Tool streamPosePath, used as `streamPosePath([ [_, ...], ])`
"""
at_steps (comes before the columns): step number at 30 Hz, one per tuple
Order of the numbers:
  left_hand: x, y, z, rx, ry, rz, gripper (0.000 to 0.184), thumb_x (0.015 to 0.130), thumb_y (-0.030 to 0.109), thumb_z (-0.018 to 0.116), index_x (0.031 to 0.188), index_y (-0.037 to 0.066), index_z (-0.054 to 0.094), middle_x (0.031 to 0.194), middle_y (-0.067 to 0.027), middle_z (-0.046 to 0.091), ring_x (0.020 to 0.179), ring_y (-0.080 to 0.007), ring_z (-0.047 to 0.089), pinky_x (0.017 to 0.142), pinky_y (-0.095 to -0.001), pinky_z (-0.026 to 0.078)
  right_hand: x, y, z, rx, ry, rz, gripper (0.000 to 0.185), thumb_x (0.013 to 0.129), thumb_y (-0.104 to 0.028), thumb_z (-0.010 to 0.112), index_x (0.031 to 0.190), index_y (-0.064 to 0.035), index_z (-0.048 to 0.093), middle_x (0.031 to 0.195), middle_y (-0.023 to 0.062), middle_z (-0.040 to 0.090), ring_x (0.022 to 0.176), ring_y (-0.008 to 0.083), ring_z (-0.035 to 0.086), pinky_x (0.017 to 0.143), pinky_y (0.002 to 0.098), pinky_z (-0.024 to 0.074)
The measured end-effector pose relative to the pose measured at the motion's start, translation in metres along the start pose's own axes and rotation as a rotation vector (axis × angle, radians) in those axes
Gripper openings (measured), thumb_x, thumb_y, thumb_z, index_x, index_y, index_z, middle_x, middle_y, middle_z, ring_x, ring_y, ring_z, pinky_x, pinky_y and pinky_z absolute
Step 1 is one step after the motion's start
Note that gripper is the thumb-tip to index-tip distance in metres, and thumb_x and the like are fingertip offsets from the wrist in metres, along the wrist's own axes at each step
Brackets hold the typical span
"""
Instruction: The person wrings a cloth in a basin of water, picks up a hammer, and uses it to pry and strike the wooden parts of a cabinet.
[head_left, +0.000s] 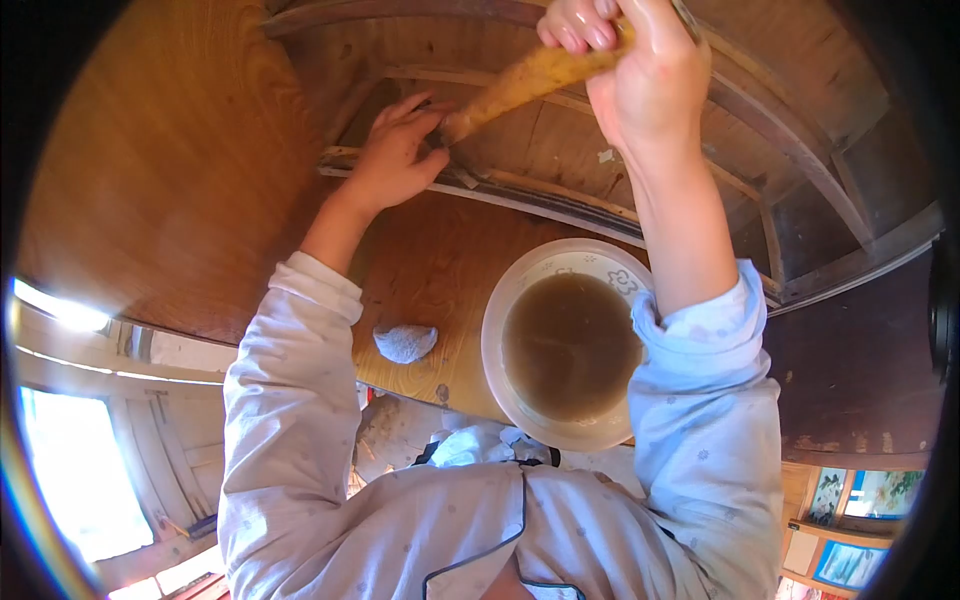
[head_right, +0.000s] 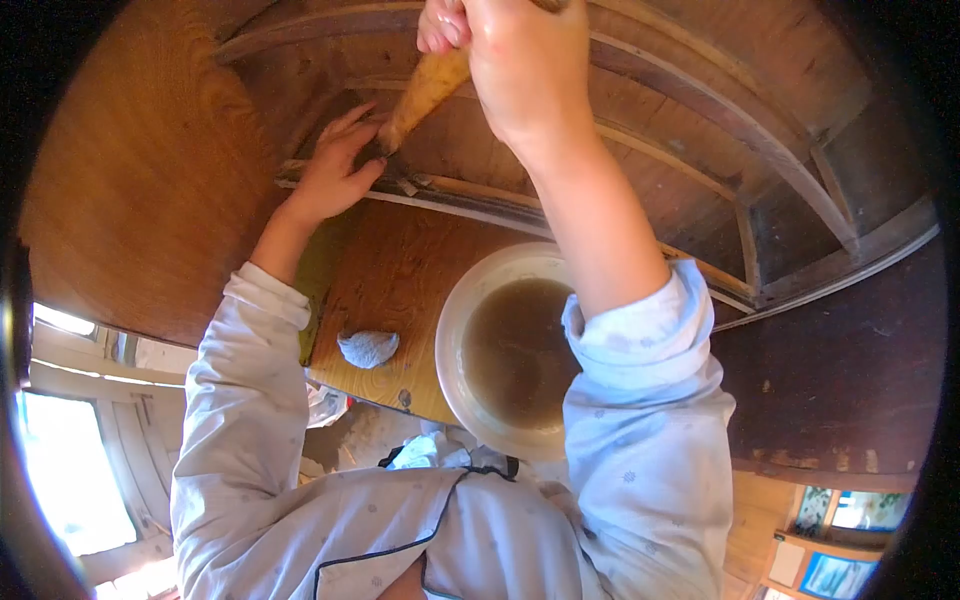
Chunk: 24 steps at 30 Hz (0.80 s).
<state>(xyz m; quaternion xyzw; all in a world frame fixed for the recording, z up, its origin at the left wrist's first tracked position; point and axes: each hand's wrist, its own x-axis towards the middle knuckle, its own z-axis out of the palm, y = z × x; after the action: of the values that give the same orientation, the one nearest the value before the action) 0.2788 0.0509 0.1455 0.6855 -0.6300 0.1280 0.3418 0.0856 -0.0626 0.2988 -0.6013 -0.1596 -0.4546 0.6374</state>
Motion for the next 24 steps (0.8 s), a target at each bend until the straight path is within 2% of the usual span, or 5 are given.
streamPosePath([
  [15, -0.008, -0.006, 0.010, -0.092, 0.082, -0.090, 0.047, 0.082, 0.018, 0.058, 0.129, 0.007, 0.055, 0.131, -0.0131, 0.056, 0.137, -0.0283, 0.036, 0.113, -0.0462, 0.022, 0.040, 0.017, 0.026, -0.083, 0.053, 0.035, 0.031, 0.092, -0.015, 0.056, 0.063, -0.0078, 0.047, 0.052, 0.0019, 0.041, 0.047, 0.0144, 0.041, 0.050, 0.0313, 0.0374],
  [17, -0.008, -0.001, 0.006, -0.082, 0.045, -0.110, 0.045, 0.085, 0.015, 0.056, 0.130, 0.005, 0.054, 0.143, -0.0162, 0.043, 0.137, -0.0329, 0.033, 0.113, -0.0440, 0.023, 0.044, 0.015, 0.033, -0.085, 0.038, 0.040, 0.028, 0.091, -0.015, 0.056, 0.065, -0.0068, 0.051, 0.052, 0.0018, 0.043, 0.047, 0.0143, 0.042, 0.049, 0.0313, 0.0368],
  [20, -0.014, -0.012, 0.010, -0.106, 0.044, -0.116, 0.044, 0.087, 0.013, 0.055, 0.130, 0.003, 0.054, 0.147, -0.0181, 0.039, 0.136, -0.0354, 0.032, 0.113, -0.0426, 0.023, 0.058, 0.006, 0.078, -0.378, 0.087, 0.297, 0.025, 0.090, -0.017, 0.057, 0.068, -0.0050, 0.055, 0.054, 0.0020, 0.047, 0.050, 0.0139, 0.046, 0.050, 0.0312, 0.0383],
  [22, -0.015, -0.022, 0.009, -0.127, 0.054, -0.109, 0.044, 0.087, 0.013, 0.055, 0.130, 0.003, 0.053, 0.146, -0.0184, 0.041, 0.136, -0.0353, 0.033, 0.112, -0.0422, 0.024, 0.071, 0.043, 0.090, -0.511, -0.049, -0.074, 0.029, 0.086, -0.017, 0.055, 0.063, -0.0004, 0.054, 0.056, 0.0065, 0.052, 0.054, 0.0174, 0.050, 0.052, 0.0345, 0.0395],
  [24, -0.022, -0.025, 0.005, -0.133, 0.053, -0.110, 0.044, 0.087, 0.013, 0.055, 0.130, 0.003, 0.053, 0.144, -0.0189, 0.043, 0.135, -0.0349, 0.035, 0.112, -0.0415, 0.025, 0.075, 0.048, 0.101, -0.458, -0.169, 0.031, 0.027, 0.085, -0.016, 0.055, 0.064, 0.0005, 0.055, 0.056, 0.0073, 0.052, 0.052, 0.0188, 0.049, 0.051, 0.0355, 0.0385],
])
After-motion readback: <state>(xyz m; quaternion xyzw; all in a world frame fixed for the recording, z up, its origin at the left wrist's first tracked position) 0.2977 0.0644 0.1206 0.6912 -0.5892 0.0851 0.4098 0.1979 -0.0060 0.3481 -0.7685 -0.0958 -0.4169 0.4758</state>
